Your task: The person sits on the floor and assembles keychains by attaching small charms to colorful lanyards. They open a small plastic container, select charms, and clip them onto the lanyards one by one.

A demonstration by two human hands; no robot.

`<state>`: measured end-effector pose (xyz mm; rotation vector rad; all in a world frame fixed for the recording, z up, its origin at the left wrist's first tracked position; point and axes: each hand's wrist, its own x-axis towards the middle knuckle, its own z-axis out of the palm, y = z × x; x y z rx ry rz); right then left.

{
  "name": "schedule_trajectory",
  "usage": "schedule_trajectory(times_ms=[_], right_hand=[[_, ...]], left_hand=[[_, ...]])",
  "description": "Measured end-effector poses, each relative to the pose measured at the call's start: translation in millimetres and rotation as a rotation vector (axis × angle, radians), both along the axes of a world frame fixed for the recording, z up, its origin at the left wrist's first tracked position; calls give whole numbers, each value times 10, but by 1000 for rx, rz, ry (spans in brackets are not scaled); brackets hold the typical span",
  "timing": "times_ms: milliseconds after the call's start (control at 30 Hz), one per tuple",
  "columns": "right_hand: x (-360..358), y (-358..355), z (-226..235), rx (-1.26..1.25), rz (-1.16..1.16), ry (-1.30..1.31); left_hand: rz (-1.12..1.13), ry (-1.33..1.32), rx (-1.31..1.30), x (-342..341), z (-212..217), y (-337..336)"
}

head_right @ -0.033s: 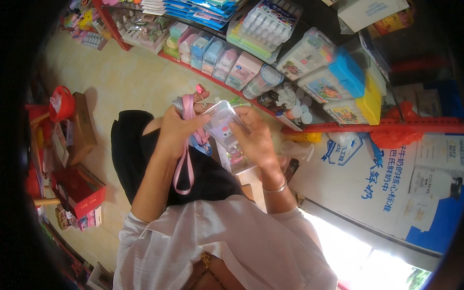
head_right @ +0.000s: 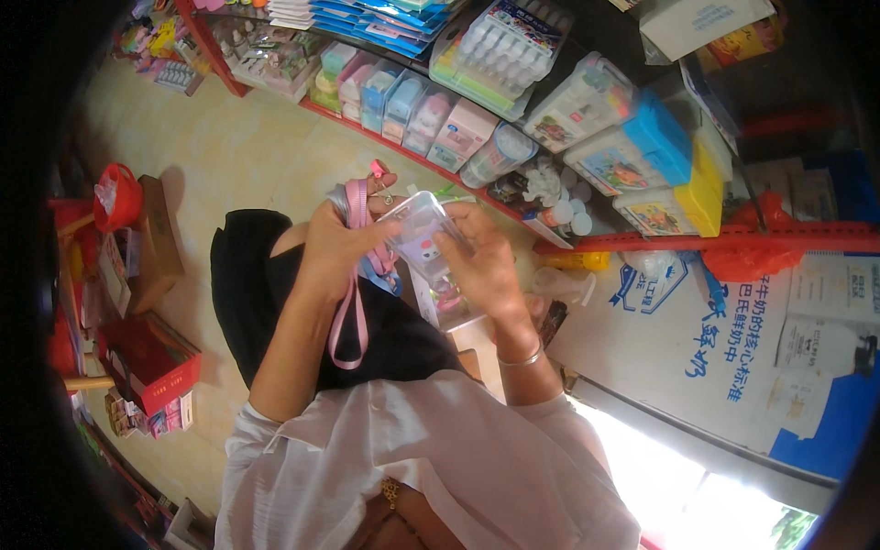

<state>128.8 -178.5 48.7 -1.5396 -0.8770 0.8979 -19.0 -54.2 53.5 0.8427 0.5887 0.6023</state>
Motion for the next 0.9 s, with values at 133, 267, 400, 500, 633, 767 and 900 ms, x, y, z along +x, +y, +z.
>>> schedule_trajectory(times_ms=[133, 267, 400, 500, 633, 767, 900], right_hand=[[-11, 12, -6, -21, 25, -88], [-25, 9, 6, -114, 38, -233], [-45, 16, 11, -107, 42, -310], [-38, 25, -81, -45, -10, -216], [-40, 35, -108, -14, -47, -105], [1, 26, -179, 5, -2, -187], [-157, 178, -31, 184, -115, -258]], left_hand=[[-3, 15, 43, -1, 13, 3], [30, 20, 43, 6, -62, -3], [55, 11, 31, 15, -93, -5], [73, -22, 12, 32, -78, -10], [60, -31, -10, 26, -78, 2], [72, -64, -8, 39, -110, -8], [37, -51, 4, 46, -123, -3]])
